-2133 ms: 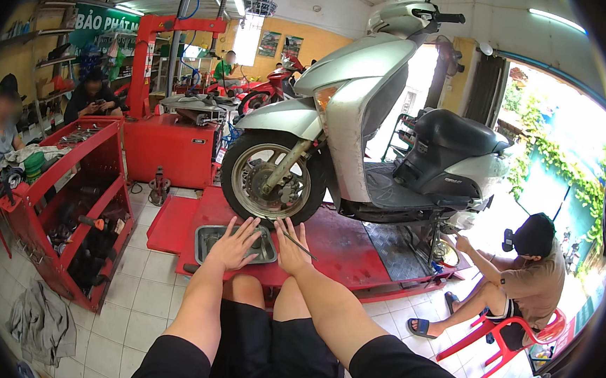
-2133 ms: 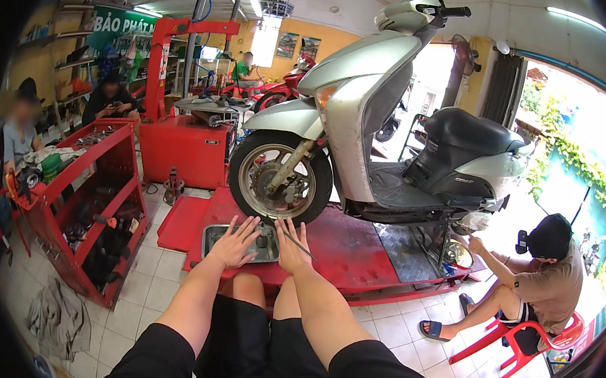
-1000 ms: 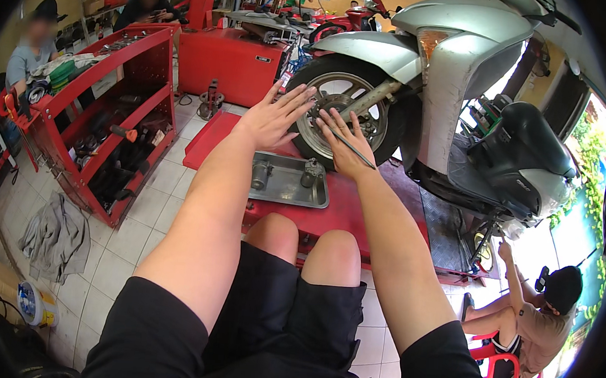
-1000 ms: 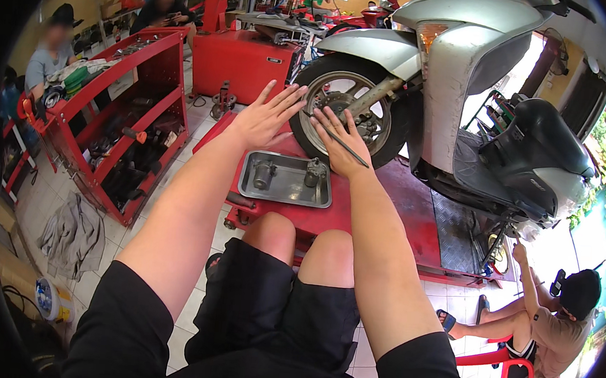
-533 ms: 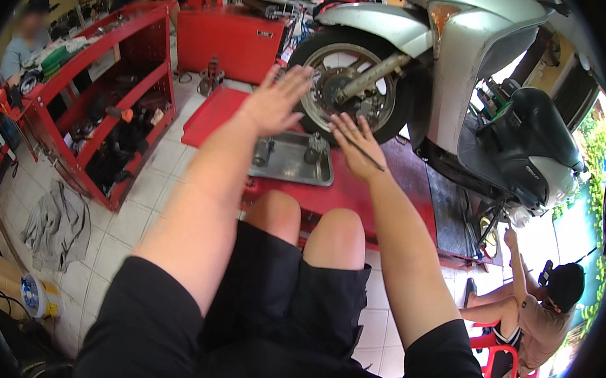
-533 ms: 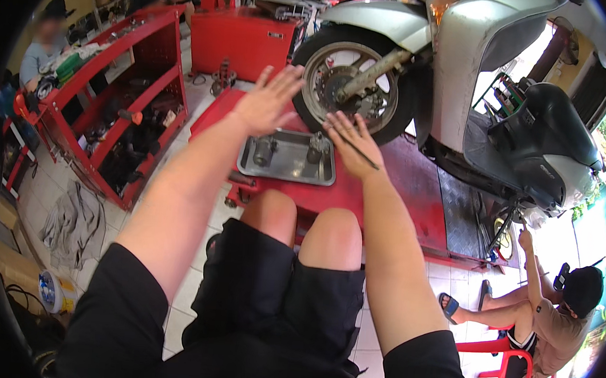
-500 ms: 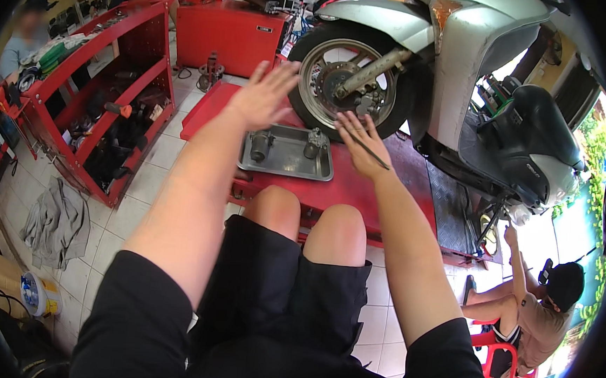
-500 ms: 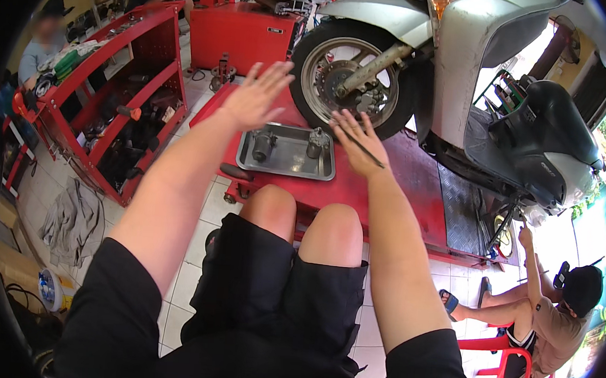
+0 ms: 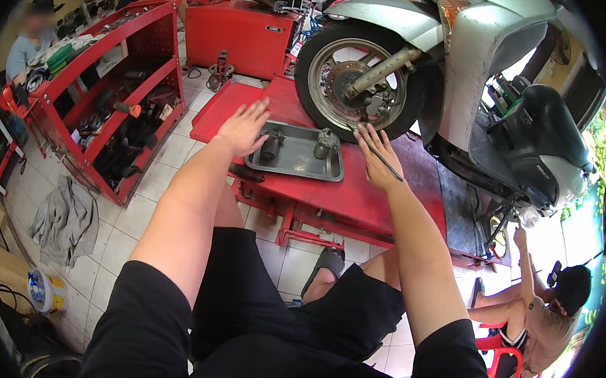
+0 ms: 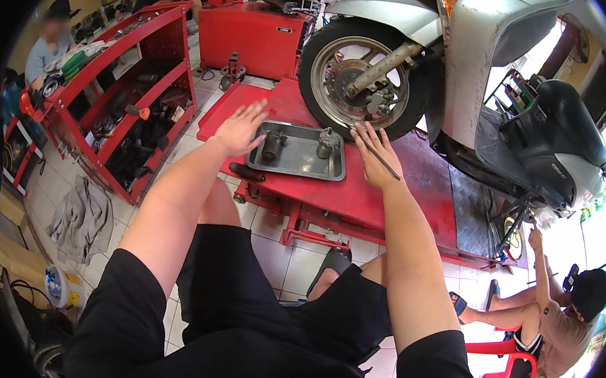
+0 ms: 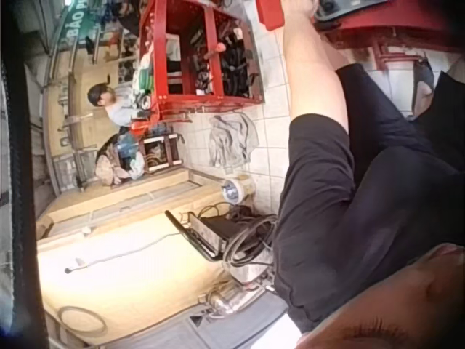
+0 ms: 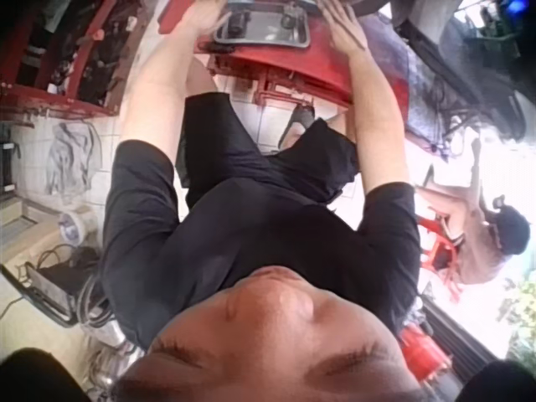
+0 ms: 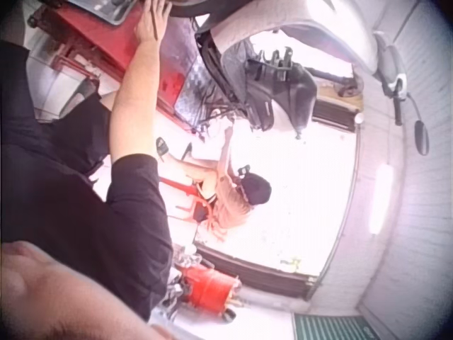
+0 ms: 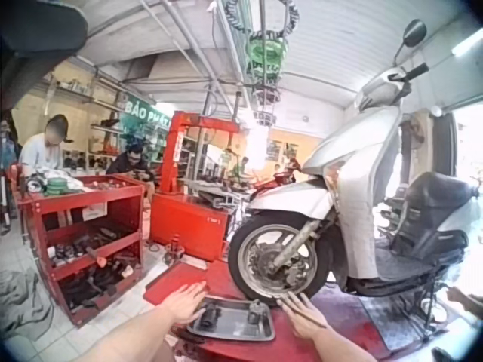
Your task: The person uses a screwdriver to pry and separate components of a cylindrical motorcycle part over a metal tray. They repeatedly scrape and adjust the part, then place it in the tray and handle a second similar component.
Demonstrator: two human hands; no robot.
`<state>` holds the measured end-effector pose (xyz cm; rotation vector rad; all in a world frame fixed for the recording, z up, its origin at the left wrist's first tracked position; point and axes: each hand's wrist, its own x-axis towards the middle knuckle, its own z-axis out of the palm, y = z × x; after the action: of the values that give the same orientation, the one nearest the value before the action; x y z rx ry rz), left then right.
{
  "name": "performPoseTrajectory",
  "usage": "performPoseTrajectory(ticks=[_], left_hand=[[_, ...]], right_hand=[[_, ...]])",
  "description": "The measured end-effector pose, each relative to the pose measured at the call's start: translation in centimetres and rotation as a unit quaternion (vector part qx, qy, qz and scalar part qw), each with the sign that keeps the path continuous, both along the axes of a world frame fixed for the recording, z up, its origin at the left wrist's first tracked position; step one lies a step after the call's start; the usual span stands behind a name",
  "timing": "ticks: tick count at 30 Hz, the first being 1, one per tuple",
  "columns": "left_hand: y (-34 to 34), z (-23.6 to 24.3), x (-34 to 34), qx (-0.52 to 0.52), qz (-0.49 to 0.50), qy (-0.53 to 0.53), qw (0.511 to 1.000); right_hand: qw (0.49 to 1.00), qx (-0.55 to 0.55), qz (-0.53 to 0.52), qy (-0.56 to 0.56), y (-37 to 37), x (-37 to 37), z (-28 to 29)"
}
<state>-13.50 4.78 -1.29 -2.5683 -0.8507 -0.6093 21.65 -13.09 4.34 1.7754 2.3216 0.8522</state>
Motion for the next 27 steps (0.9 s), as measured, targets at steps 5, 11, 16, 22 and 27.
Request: performPoseTrajectory(ticks=[5,11,16,22,27], left_hand=[[-1.9,1.8,2.0,-0.191,0.004,0.140,0.971],[-1.5,1.6,2.2,-0.276,0.065,0.181,0.942],[-1.9,0.5,2.7,-0.412,0.133,0.148,0.889],[-2.7,-0.9,2.0,-0.481,0.083,0.030,0.872],[-2.7,2.2,1.6,-0.466,0.090,0.088,0.876]], right_hand=[[1.000,-0.005,-0.017,0.016,-1.0,1.5,-1.1],[0.997,-0.040,-0.034,0.052,-3.1,3.6,-3.5],[0.976,0.045,0.013,0.211,-2.3,2.8,-5.5],[0.816,0.236,0.037,0.526,-0.7,-1.6,-8.2],[0.856,0.123,0.075,0.496,-1.3,-4.8,-5.8]])
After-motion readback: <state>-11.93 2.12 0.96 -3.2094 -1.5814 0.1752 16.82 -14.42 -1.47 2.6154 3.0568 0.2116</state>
